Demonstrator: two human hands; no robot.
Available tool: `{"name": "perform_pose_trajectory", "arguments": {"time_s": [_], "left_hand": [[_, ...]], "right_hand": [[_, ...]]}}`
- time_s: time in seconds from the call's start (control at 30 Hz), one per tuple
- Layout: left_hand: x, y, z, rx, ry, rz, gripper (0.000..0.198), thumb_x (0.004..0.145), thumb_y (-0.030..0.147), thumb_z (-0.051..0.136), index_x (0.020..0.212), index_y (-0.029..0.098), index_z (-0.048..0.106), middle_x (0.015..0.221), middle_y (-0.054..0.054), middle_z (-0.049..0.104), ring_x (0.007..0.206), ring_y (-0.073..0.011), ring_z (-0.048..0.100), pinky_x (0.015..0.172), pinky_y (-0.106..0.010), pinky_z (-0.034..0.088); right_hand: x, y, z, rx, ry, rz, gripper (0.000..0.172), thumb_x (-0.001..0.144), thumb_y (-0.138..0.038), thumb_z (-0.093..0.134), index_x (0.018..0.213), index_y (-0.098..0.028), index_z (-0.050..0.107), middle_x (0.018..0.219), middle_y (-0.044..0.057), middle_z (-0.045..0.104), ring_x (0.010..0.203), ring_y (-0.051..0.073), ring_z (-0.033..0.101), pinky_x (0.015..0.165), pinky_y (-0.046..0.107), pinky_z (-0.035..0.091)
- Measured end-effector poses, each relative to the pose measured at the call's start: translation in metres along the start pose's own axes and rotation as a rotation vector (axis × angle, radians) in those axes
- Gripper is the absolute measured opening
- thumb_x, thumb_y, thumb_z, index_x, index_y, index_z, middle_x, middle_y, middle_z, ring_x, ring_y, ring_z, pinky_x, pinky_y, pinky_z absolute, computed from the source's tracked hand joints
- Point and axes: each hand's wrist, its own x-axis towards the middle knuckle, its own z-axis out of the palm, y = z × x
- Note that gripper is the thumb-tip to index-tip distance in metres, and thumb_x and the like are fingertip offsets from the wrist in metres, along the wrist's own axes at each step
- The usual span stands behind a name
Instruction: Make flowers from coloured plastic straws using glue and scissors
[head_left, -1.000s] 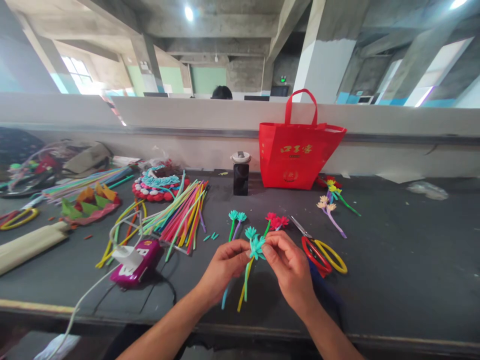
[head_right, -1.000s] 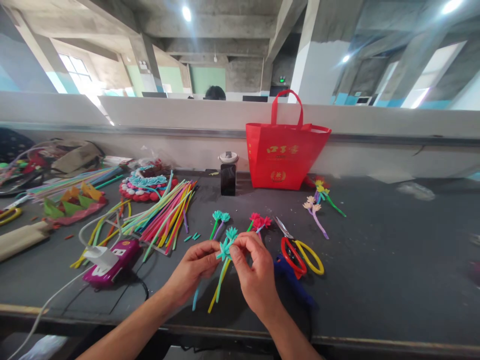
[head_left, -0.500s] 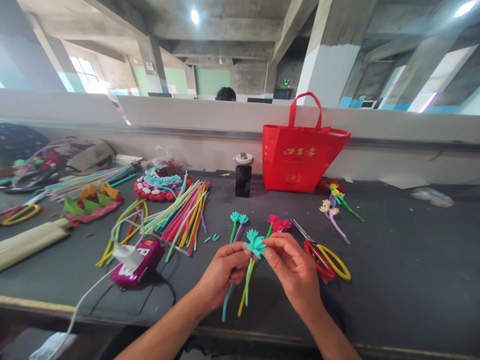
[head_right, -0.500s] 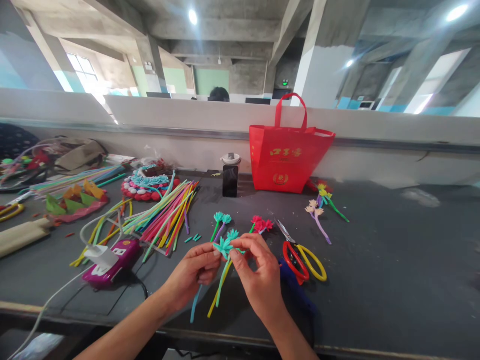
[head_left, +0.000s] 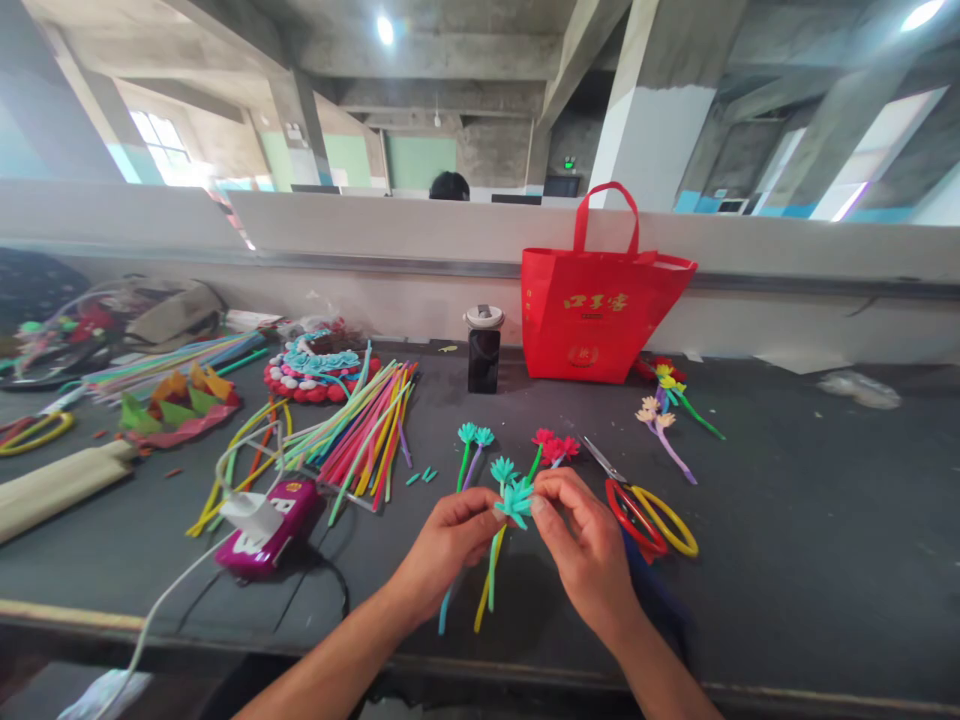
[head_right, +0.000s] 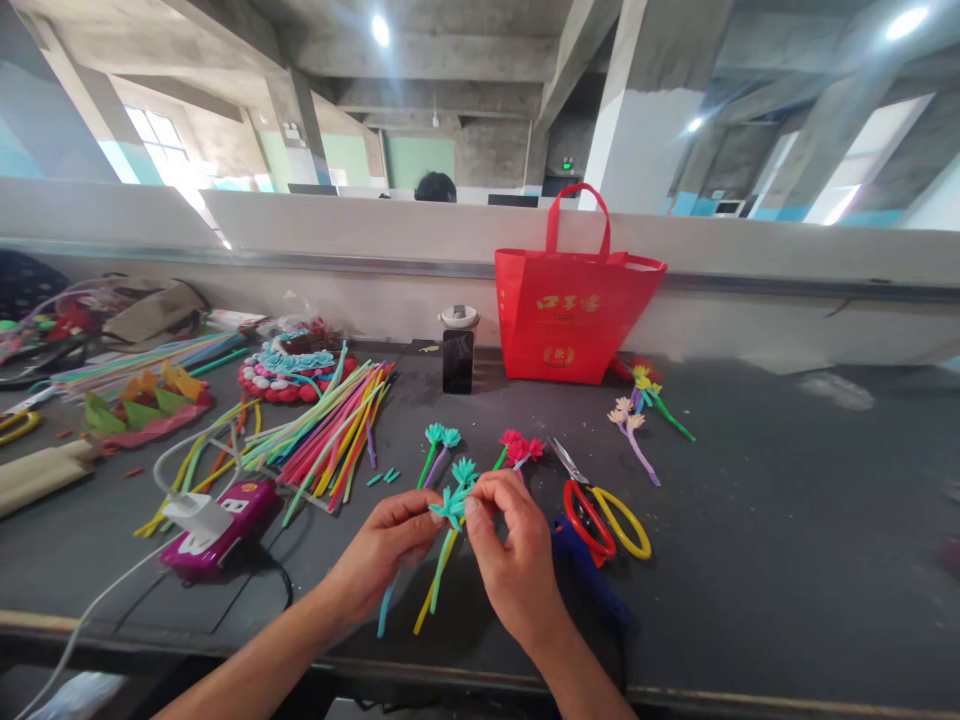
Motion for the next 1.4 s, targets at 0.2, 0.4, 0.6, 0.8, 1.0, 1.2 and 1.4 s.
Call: {"name": "perform_pose_trajectory", "arguments": {"time_s": [0.2,0.4,0.6,0.8,1.0,1.2,1.4], "left_hand": [[0.001,0.004,-0.002,-0.106,-0.043,-0.059,0.024,0.079,0.034,0.072,0.071,0.014,0.06,0.054,0.009,0.028,0.048,-0.0053,0.018,0.045,-0.023,0.011],[0.001,0.008,-0.007,-0.235,-0.134,-0.156,0.019,0.081,0.03,0.067,0.074,0.012,0.061,0.056,0.009,0.023,0.045,-0.0039,0.013,0.043,-0.022,0.007],[-0.001,0.009,-0.007,-0.238,-0.172,-0.175,0.018,0.082,0.027,0.064,0.073,0.012,0.061,0.056,0.009,0.023,0.045,-0.0039,0.013,0.043,-0.022,0.007],[-0.001,0.007,-0.003,-0.22,-0.109,-0.124,0.02,0.079,0.028,0.07,0.075,0.015,0.056,0.058,0.009,0.029,0.046,-0.0035,0.017,0.043,-0.022,0.008],[-0.002,0.006,0.0,-0.136,-0.063,-0.082,0.026,0.077,0.033,0.074,0.071,0.016,0.055,0.053,0.01,0.026,0.046,-0.0042,0.016,0.044,-0.022,0.009],[-0.002,0.008,0.0,-0.104,-0.047,-0.094,0.023,0.078,0.033,0.071,0.073,0.014,0.059,0.054,0.01,0.026,0.045,-0.004,0.017,0.043,-0.022,0.008],[-0.001,0.011,-0.007,-0.245,-0.158,-0.199,0.016,0.079,0.029,0.065,0.076,0.014,0.06,0.056,0.01,0.025,0.043,-0.0034,0.013,0.04,-0.021,0.008]], "right_hand": [[-0.001,0.001,0.001,0.165,0.03,0.103,0.021,0.097,-0.033,0.052,0.086,-0.021,0.066,0.094,0.004,0.061,0.083,0.016,0.058,0.073,0.028,0.047],[-0.001,-0.001,0.001,0.237,0.004,0.117,0.015,0.094,-0.033,0.058,0.095,-0.024,0.07,0.097,0.003,0.064,0.087,0.016,0.061,0.073,0.026,0.049],[-0.002,0.001,0.003,0.126,0.022,0.042,0.009,0.092,-0.028,0.062,0.095,-0.024,0.069,0.095,0.002,0.063,0.088,0.016,0.062,0.076,0.026,0.05],[-0.002,-0.001,0.003,0.034,0.043,-0.005,0.011,0.093,-0.026,0.058,0.085,-0.022,0.064,0.084,0.001,0.061,0.078,0.015,0.059,0.071,0.027,0.048],[-0.001,-0.003,0.003,-0.042,0.048,-0.05,0.014,0.096,-0.023,0.053,0.083,-0.022,0.059,0.082,0.0,0.057,0.079,0.014,0.055,0.072,0.026,0.045],[-0.002,-0.003,0.004,-0.068,0.06,-0.064,0.014,0.096,-0.024,0.053,0.084,-0.022,0.06,0.083,0.0,0.058,0.079,0.015,0.056,0.073,0.027,0.045],[-0.005,-0.001,0.003,0.036,0.059,-0.004,0.013,0.097,-0.027,0.054,0.095,-0.024,0.067,0.095,0.003,0.063,0.09,0.017,0.062,0.079,0.03,0.048]]}}
